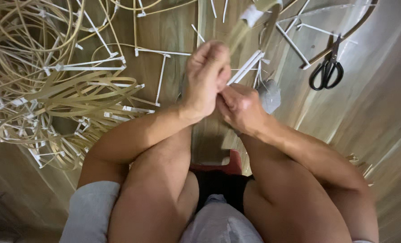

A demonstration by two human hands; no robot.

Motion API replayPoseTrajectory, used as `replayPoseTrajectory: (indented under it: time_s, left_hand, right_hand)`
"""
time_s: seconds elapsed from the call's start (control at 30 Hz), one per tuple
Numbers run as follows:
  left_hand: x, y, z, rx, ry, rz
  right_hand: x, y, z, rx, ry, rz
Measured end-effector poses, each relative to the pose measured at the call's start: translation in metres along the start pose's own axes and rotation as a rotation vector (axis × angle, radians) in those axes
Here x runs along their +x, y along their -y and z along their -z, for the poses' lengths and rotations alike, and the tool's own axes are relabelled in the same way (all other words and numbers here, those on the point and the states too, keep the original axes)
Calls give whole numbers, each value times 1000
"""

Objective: The person assembles a frame by wrapping tape around curved bamboo strips and using scissors to cut the excess material.

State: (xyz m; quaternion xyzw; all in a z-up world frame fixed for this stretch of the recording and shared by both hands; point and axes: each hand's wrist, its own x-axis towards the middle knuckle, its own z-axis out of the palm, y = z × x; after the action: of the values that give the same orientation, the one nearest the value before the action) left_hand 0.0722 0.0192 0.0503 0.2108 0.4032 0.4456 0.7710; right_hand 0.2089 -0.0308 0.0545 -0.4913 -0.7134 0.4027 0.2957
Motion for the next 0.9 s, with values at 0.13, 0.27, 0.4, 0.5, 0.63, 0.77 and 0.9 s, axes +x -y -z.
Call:
replayPoseTrajectory:
  time_s: [0.13,0.27,0.4,0.5,0.63,0.77,0.9]
  left_hand:
    - [3,-1,12,-8,-117,-29]
    - [0,-15,24,25,-200,-191]
    - [-12,-25,36,201,-142,-416]
    - [-15,-24,38,322,-94,-512]
    - [-18,-27,31,328,-124,-448]
    - [-14,-30,25,403,-115,-440]
    - [-16,-35,24,487,-80,-417]
  right_hand:
    - [8,6,-3,-18,58,-40]
    - [1,-10,16,-78,34,-32]
    - [-14,-94,65,-105,46,-73]
    - [-5,-178,84,-123,-87,-594]
    - [-14,-243,92,-279,-289,-444]
    - [7,-261,79,-374,-239,-408]
    - [26,-256,61,-439,-344,-511]
